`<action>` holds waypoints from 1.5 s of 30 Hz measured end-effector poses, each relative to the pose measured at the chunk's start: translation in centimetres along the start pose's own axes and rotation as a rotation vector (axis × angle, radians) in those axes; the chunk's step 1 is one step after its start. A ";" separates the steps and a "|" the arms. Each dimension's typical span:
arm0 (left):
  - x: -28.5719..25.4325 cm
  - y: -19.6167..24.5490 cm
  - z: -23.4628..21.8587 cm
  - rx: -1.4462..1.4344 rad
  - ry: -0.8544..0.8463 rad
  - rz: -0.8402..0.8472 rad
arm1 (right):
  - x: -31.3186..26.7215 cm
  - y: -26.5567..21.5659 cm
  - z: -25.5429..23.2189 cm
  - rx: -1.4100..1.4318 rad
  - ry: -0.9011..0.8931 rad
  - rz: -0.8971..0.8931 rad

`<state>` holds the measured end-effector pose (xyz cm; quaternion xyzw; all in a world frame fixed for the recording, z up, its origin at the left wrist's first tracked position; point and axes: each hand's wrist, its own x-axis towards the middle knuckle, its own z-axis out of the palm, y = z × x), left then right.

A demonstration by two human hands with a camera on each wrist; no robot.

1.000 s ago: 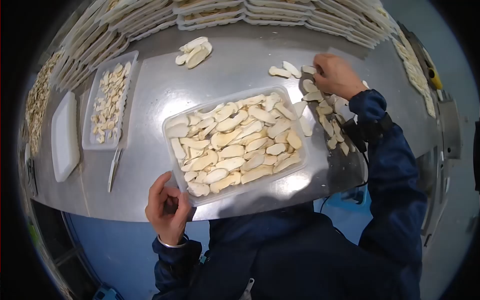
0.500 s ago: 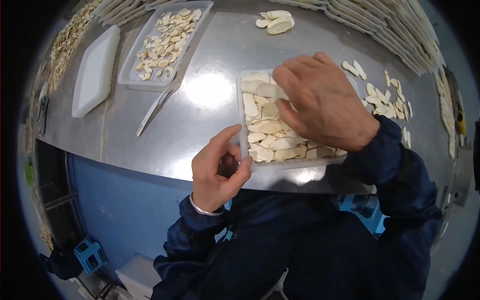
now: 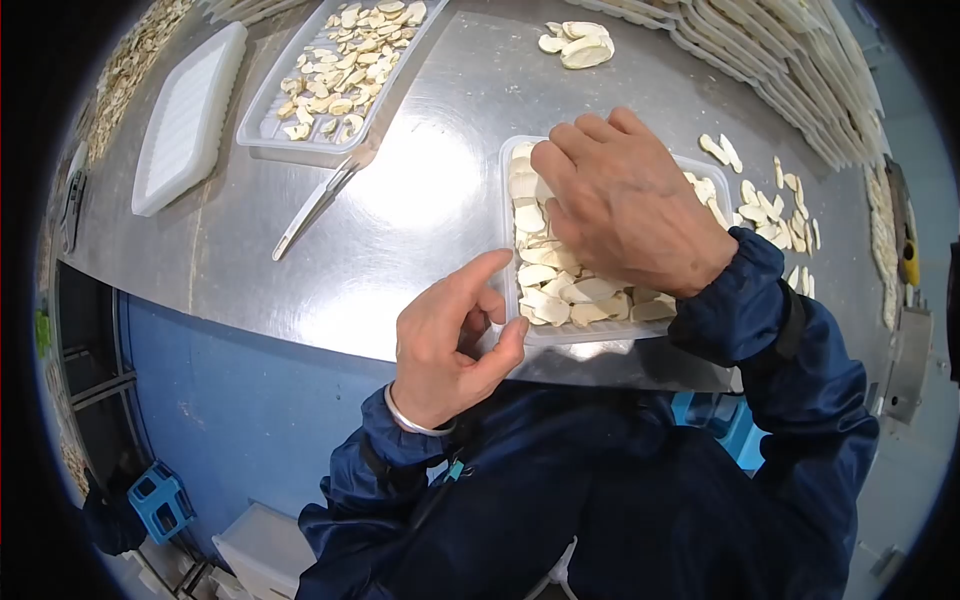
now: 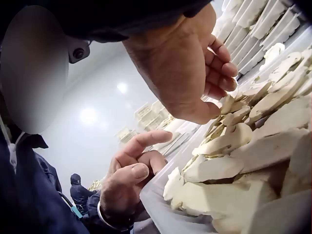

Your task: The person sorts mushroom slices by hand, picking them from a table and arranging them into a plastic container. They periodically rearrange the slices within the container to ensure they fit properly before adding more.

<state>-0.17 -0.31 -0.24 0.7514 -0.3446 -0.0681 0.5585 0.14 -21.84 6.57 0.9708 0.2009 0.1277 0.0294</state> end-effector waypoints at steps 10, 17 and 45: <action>-0.2 0.1 -0.1 -0.064 -0.025 -0.069 | -1.4 2.1 -3.1 -0.003 0.179 0.076; -0.5 0.4 0.0 -0.067 -0.012 -0.130 | -11.1 15.3 -5.3 -0.155 -0.173 0.536; -0.5 0.7 0.7 -0.049 0.075 -0.145 | -11.7 15.6 0.6 0.109 -0.227 0.632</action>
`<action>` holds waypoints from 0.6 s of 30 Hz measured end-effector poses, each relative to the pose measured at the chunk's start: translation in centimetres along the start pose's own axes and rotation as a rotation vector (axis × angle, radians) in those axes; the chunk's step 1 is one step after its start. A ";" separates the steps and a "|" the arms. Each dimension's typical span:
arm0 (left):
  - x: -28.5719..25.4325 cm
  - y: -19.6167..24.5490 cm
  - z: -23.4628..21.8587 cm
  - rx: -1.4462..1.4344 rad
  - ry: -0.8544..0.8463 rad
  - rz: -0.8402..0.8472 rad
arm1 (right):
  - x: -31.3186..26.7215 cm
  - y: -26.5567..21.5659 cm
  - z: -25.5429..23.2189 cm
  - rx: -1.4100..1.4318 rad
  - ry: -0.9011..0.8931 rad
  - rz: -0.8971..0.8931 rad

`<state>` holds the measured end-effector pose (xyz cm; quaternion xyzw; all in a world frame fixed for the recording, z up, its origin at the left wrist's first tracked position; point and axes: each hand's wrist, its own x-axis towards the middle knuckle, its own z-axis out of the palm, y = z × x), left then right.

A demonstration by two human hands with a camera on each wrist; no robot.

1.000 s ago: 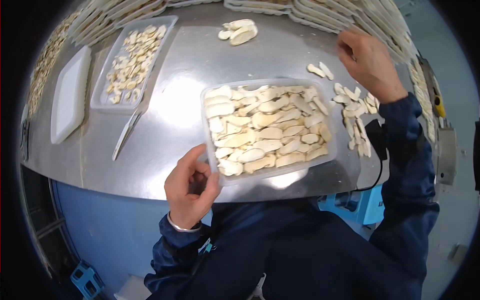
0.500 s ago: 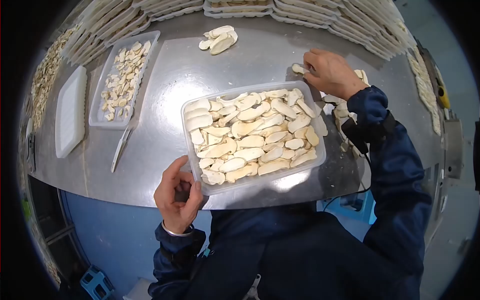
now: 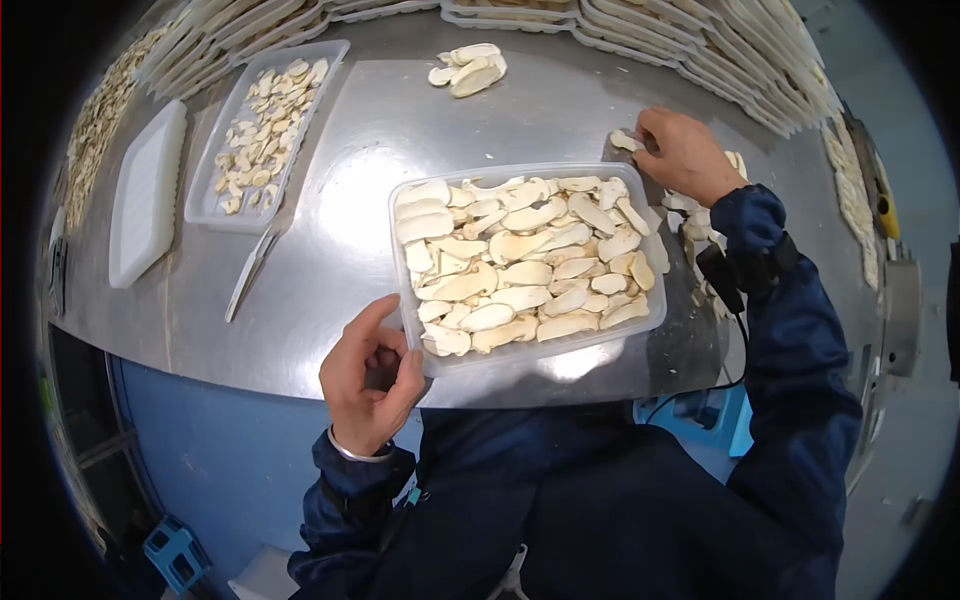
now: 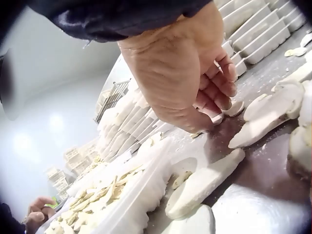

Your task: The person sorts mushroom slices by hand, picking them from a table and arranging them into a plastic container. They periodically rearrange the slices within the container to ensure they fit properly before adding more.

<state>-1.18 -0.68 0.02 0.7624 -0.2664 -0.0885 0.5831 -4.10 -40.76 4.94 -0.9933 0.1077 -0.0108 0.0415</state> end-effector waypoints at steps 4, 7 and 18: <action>0.0 -0.6 -1.0 0.040 -0.109 0.037 | -0.7 -2.6 -2.0 0.032 0.156 -0.111; 0.3 -0.7 -0.7 0.054 -0.128 0.079 | -1.7 -7.6 -3.5 0.072 0.187 -0.263; 0.3 -0.5 -0.7 0.005 -0.079 0.129 | -1.8 -18.8 -0.9 0.049 0.212 -0.618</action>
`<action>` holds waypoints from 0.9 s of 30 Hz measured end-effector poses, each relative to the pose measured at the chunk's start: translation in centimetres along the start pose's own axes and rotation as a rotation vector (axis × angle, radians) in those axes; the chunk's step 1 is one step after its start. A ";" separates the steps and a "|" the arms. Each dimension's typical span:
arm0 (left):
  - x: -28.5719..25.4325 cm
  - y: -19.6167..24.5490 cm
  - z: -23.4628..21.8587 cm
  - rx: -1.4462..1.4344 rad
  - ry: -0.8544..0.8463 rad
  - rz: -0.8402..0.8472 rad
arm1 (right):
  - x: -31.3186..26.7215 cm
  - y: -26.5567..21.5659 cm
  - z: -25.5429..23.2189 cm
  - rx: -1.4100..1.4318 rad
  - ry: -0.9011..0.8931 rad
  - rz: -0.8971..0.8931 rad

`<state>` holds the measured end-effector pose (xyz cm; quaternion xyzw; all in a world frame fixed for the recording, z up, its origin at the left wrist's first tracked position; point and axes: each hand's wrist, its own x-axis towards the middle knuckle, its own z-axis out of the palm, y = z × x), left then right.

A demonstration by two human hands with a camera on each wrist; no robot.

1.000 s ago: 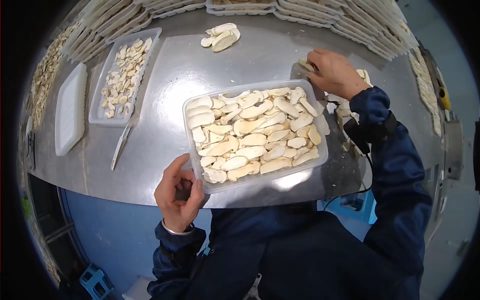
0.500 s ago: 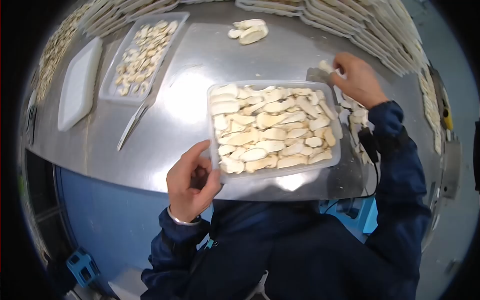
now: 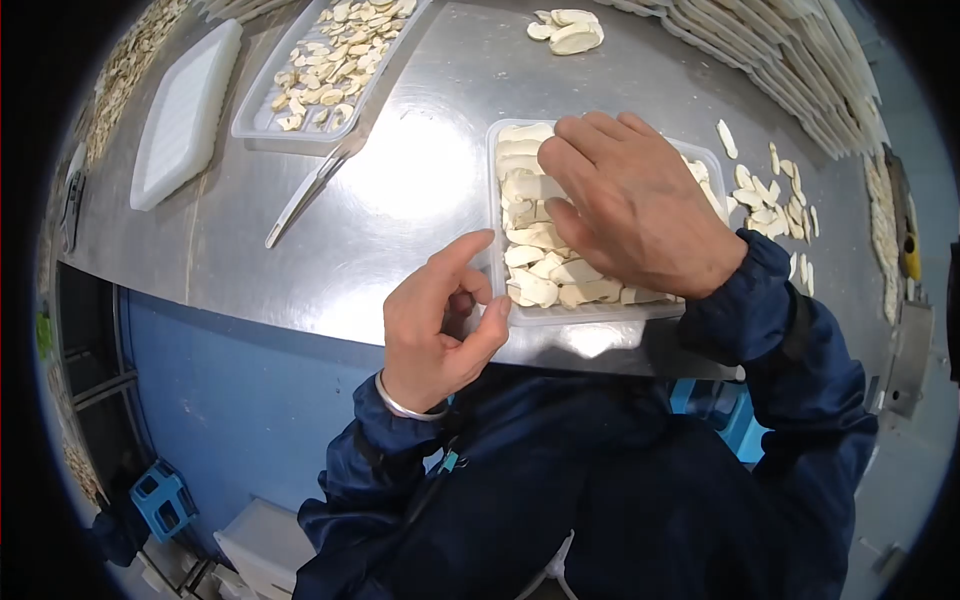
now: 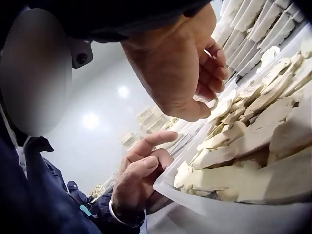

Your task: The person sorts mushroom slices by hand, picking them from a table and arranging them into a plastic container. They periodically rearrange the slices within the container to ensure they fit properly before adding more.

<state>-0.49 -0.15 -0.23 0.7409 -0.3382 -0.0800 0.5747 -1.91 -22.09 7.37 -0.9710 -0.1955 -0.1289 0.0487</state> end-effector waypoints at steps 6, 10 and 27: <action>0.1 0.0 -0.1 0.040 0.027 0.038 | 0.5 0.2 0.9 -0.006 -0.010 -0.017; 0.2 -0.1 -0.1 0.041 0.029 0.052 | 0.5 0.2 1.1 -0.019 -0.021 -0.018; 0.0 0.8 0.1 0.004 0.056 -0.118 | -10.5 9.1 -10.9 -0.266 0.084 0.562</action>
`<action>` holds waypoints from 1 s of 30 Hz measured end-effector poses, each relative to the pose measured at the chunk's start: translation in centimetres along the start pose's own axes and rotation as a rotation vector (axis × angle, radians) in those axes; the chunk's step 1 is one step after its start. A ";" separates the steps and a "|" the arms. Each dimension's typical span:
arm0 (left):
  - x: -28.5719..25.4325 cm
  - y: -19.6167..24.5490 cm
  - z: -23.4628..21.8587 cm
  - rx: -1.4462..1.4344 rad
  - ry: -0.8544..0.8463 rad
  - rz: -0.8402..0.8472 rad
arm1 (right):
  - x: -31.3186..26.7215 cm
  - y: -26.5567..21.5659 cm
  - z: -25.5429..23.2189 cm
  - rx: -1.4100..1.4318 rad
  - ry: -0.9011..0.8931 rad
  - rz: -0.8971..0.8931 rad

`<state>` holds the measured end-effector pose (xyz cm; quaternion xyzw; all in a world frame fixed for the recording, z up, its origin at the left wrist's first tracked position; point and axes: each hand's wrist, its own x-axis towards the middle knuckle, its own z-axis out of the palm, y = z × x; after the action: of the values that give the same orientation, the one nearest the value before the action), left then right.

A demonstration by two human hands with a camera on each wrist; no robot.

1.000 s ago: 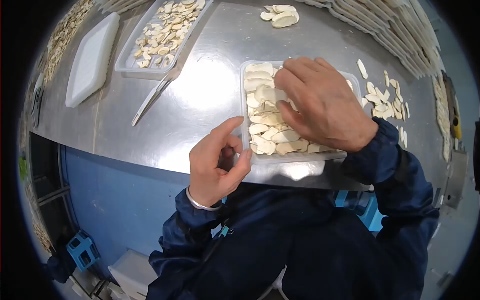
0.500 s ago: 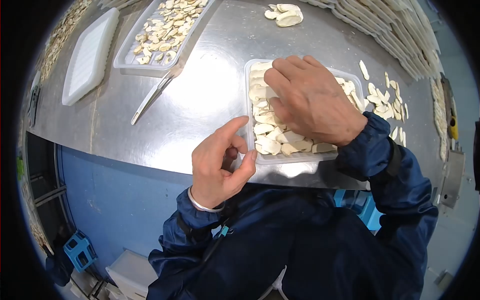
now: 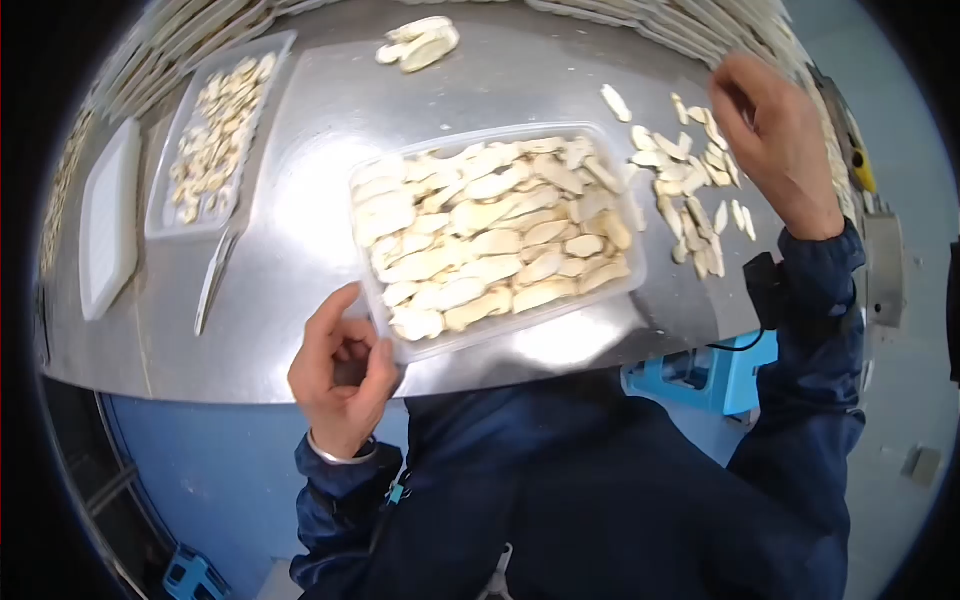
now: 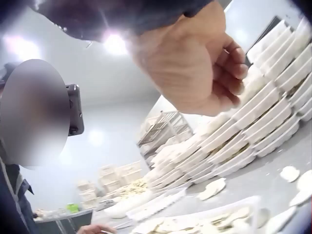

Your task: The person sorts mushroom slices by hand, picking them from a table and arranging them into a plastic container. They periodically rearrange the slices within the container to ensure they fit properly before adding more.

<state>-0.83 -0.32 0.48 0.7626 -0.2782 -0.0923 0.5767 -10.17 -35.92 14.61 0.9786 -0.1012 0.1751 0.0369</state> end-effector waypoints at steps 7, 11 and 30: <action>0.1 0.4 0.6 0.000 0.048 -0.080 | -8.1 4.5 3.6 0.114 -0.343 0.118; 0.2 0.2 0.2 0.090 0.033 -0.044 | -8.7 4.3 5.9 0.206 -0.236 0.112; -0.7 -1.1 -1.4 -0.089 0.191 -0.143 | -9.6 4.3 8.0 0.187 -0.175 0.066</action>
<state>-0.37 1.37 -0.27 0.7595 -0.1627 -0.0725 0.6257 -17.18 -39.20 3.95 0.9855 -0.1196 0.0986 -0.0695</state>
